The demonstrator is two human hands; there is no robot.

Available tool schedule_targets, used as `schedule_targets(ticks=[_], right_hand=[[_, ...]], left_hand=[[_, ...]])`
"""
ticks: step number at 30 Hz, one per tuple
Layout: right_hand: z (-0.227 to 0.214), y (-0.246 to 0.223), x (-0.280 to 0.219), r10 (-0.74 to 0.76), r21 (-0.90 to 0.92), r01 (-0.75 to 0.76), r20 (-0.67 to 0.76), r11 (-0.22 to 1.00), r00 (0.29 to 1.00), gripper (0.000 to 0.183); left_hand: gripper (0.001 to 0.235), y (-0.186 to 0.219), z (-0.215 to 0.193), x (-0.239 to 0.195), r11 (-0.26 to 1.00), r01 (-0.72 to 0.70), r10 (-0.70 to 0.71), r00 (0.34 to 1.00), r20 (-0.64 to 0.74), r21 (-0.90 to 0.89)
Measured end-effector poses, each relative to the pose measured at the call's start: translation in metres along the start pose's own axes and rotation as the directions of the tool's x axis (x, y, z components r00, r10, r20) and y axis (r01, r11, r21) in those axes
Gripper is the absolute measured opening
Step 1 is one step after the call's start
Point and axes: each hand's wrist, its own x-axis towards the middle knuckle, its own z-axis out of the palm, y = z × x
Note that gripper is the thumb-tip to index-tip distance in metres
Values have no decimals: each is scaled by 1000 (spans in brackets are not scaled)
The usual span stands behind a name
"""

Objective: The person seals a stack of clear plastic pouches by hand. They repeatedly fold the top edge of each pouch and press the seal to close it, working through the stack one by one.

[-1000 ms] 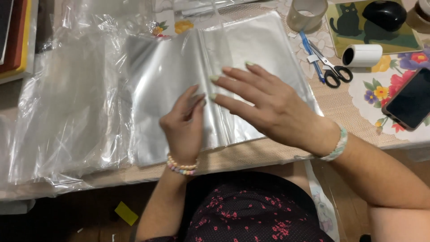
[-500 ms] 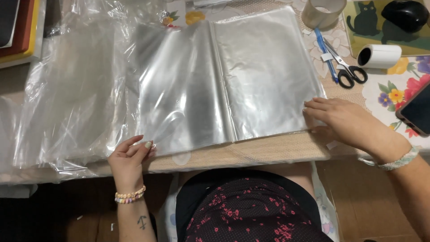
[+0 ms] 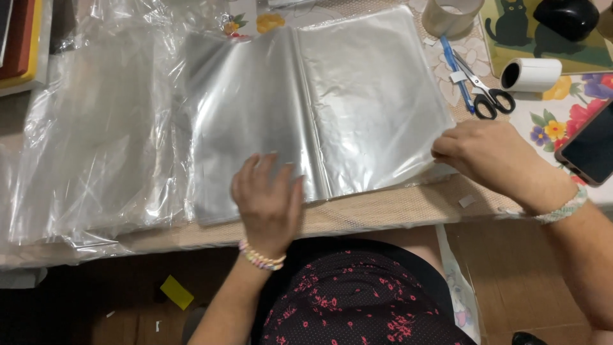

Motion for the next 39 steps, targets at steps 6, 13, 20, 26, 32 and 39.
schedule_targets(ticks=[6, 13, 20, 26, 32, 39], right_hand=[[-53, -11, 19, -126, 77, 130, -49, 989, 991, 21], [-62, -30, 30, -339, -105, 324, -366, 940, 867, 13], [-32, -33, 24, 379, 541, -189, -265, 820, 886, 78], [3, -57, 20, 519, 900, -235, 12, 366, 855, 111], [15, -79, 25, 537, 989, -104, 31, 107, 843, 134], [22, -92, 34, 552, 994, -41, -25, 106, 833, 131]], left_hand=[[52, 75, 57, 45, 817, -101, 256, 946, 200, -568], [23, 87, 82, 65, 682, 141, 117, 948, 297, -718], [19, 62, 64, 78, 514, 458, -185, 885, 427, -725], [32, 62, 72, 72, 364, 562, -114, 819, 563, -743], [29, 48, 87, 65, 182, 653, -148, 757, 636, -735], [25, 49, 93, 66, 102, 709, -80, 705, 705, -698]])
